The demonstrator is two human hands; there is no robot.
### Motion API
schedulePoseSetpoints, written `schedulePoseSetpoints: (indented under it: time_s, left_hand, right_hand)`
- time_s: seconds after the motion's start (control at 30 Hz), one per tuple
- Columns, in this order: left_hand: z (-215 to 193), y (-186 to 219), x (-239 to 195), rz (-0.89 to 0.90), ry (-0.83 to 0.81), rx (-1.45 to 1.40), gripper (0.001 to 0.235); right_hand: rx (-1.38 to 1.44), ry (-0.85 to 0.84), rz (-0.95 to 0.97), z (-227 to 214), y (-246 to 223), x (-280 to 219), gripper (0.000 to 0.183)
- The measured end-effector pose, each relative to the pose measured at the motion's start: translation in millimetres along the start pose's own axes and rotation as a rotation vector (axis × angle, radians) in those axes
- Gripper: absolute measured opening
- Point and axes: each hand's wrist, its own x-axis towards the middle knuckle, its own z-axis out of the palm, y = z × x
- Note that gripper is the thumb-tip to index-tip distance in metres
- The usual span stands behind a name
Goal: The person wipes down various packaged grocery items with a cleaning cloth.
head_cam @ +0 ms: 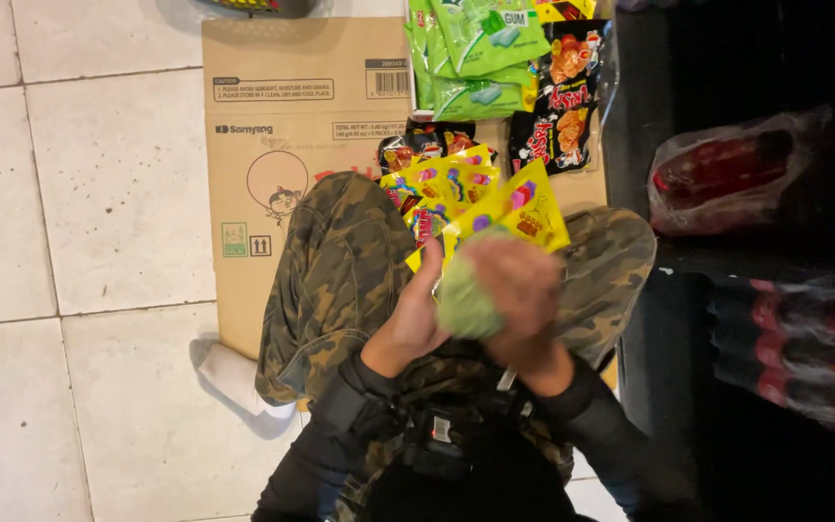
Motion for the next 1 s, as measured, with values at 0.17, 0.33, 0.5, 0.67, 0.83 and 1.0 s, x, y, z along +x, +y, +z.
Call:
schedulePoseSetpoints:
  time_s: [0.17, 0.33, 0.5, 0.67, 0.83, 1.0]
  left_hand:
    - [-4, -2, -1, -0.027, -0.004, -0.059, 0.075]
    - [-1, 13, -12, 0.041, 0.114, 0.176, 0.064]
    - [1, 30, -14, 0.048, 0.206, 0.137, 0.058]
    - [-40, 9, 2, 0.258, 0.494, 0.426, 0.040]
    - [-21, 3, 17, 0.477, 0.399, 0.994, 0.033]
    - [14, 20, 13, 0.348, 0.448, 0.654, 0.057]
  right_hand:
    - [0.035, -0.185, -0.064, -4, 5, 0, 0.049]
    - [0.041, -0.012, 0.245, -10, 58, -18, 0.035]
    - [0.738, 0.091, 1.077, -20, 99, -49, 0.033]
    - [1.288, -0.007, 1.407, -43, 67, -47, 0.059]
    - [0.161, -0.440, 0.335, -49, 52, -42, 0.045]
    - [0.283, -0.288, 0.050, -52, 0, 5, 0.039]
